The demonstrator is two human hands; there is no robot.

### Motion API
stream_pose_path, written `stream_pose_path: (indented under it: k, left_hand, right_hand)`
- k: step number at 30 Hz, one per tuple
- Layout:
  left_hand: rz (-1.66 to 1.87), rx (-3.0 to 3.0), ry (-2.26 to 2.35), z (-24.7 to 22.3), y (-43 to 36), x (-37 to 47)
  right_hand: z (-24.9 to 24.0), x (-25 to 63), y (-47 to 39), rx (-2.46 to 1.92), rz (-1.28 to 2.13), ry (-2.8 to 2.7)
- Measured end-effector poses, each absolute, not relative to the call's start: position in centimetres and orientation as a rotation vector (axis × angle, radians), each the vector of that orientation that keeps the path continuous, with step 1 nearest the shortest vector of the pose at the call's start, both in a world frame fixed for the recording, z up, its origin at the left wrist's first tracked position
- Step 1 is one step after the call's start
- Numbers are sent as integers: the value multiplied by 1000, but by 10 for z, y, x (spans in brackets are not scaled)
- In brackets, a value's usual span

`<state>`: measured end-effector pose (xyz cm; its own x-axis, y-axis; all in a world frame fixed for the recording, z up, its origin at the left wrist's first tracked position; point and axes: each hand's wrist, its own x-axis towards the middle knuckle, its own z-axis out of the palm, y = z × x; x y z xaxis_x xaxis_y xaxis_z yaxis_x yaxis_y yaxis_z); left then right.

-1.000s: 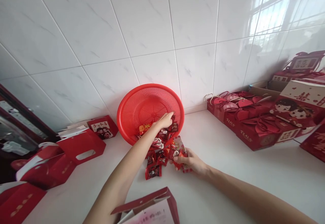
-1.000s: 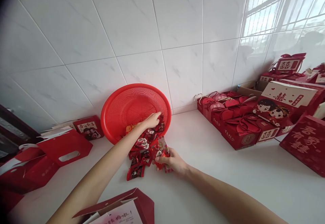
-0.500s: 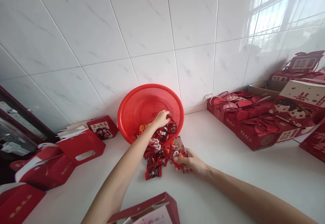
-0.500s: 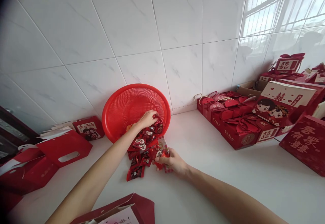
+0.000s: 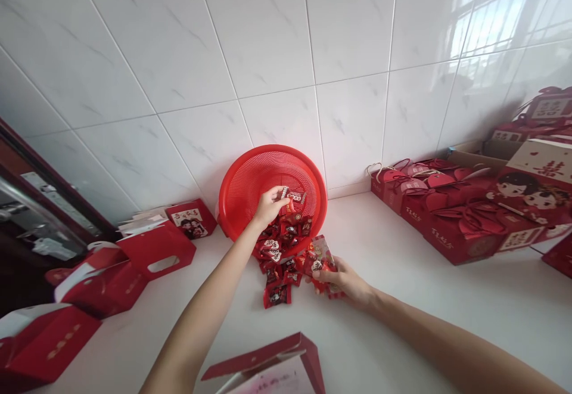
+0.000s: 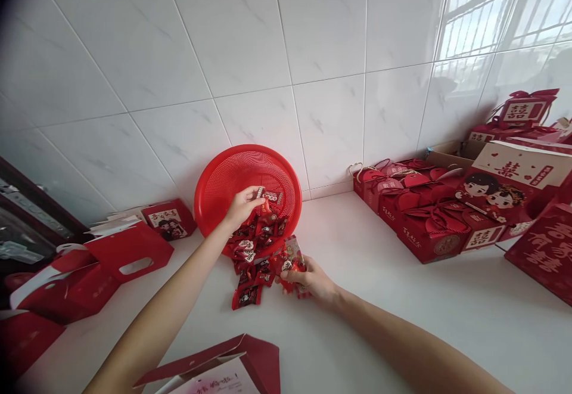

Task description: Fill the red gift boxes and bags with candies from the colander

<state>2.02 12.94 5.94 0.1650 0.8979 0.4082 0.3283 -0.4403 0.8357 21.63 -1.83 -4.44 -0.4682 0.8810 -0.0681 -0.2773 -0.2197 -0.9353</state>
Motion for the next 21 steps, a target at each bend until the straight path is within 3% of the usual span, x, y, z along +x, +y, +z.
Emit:
stream_pose_path:
  k: [21]
  left_hand:
    - [1449, 1511, 1275, 52, 106, -33]
  right_hand:
    - [-43, 218, -20, -850, 1799, -1195]
